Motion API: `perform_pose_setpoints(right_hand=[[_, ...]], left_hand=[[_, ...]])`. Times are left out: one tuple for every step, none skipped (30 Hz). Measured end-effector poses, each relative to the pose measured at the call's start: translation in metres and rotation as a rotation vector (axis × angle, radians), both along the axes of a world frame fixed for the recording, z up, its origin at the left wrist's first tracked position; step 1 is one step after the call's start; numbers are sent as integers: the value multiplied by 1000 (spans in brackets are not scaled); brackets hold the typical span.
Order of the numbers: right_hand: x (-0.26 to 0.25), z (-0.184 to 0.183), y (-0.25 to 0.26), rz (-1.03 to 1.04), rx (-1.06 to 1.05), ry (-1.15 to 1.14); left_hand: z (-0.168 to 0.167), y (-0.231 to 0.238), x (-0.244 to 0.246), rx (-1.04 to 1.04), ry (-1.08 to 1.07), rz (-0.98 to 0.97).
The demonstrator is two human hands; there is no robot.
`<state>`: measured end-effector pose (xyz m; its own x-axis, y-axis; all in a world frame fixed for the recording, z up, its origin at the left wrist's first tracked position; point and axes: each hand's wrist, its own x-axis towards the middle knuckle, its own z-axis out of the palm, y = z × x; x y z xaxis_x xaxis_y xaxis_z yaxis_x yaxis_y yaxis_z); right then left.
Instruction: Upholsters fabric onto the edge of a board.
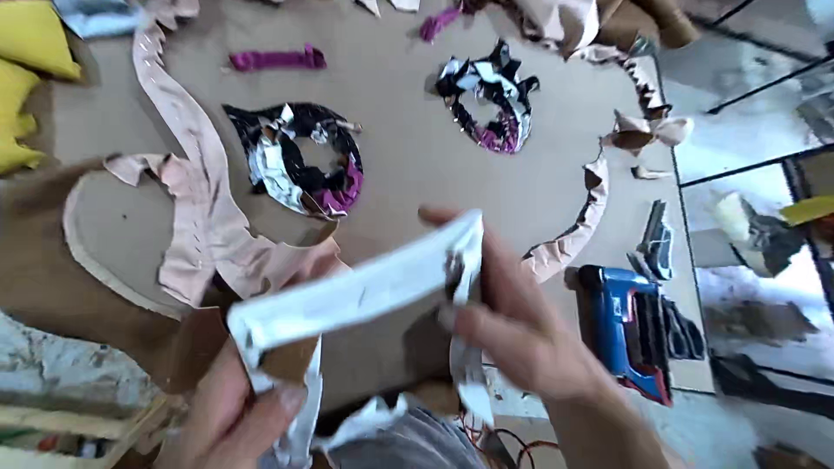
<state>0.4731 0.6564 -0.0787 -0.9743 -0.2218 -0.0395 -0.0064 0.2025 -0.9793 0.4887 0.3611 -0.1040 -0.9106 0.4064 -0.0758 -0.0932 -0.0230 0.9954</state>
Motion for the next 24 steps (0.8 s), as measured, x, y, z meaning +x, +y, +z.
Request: perform_pose_setpoints(right_hand=[[30, -15, 5, 13, 19, -53], [60, -30, 8, 0, 7, -93], [89, -43, 10, -30, -36, -100], [114, -55, 12, -76, -69, -77], [135, -66, 11, -151, -76, -58], [155, -75, 10, -249, -75, -69], [172, -84, 8, -356, -65, -106], [184, -93, 9, -448, -47, -164], [193, -101, 13, -506, -30, -238], [199, -108, 18, -531, -27, -315], [204, -114, 24, -535, -36, -374], [207, -119, 28, -530, -58, -405], [206, -124, 30, -516, -88, -417], [203, -127, 32, -501, -114, -420], [198, -130, 33, -492, -131, -423], [192, -133, 34, -481, -145, -420], [187, -137, 35, -471, -150, -416], [183, -139, 36, -459, -151, -413], [179, -141, 37, -448, -155, -410], [178, -142, 39, -436, -157, -410], [178, -142, 40, -426, -154, -413], [179, -143, 42, -421, -145, -412], [180, -144, 43, -422, -136, -407], [180, -145, 43, -424, -128, -404]], left_hand=[[-12, 8, 28, -8, -50, 28], [-25, 14, 52, -33, -74, 41], [-37, 21, 73, -62, -83, 43], [-47, 27, 89, -84, -90, 39], [-55, 33, 101, -106, -89, 23], [-61, 38, 110, -123, -95, -1], [-68, 44, 116, -134, -115, -31], [-79, 51, 122, -139, -155, -61], [-91, 58, 129, -140, -209, -73], [-103, 66, 139, -129, -270, -62], [-112, 71, 147, -109, -320, -45], [-117, 75, 150, -85, -344, -29], [-119, 77, 150, -64, -340, -12], [-120, 79, 149, -48, -318, 7], [-121, 81, 147, -41, -296, 25], [-123, 82, 145, -31, -282, 44], [-124, 82, 143, -20, -276, 58], [-125, 82, 141, -14, -269, 68], [-126, 83, 139, -12, -256, 76], [-126, 84, 138, -19, -240, 80], [-126, 86, 138, -31, -224, 80], [-126, 88, 137, -46, -212, 80], [-126, 89, 136, -65, -204, 76], [-126, 89, 136, -82, -200, 69]])
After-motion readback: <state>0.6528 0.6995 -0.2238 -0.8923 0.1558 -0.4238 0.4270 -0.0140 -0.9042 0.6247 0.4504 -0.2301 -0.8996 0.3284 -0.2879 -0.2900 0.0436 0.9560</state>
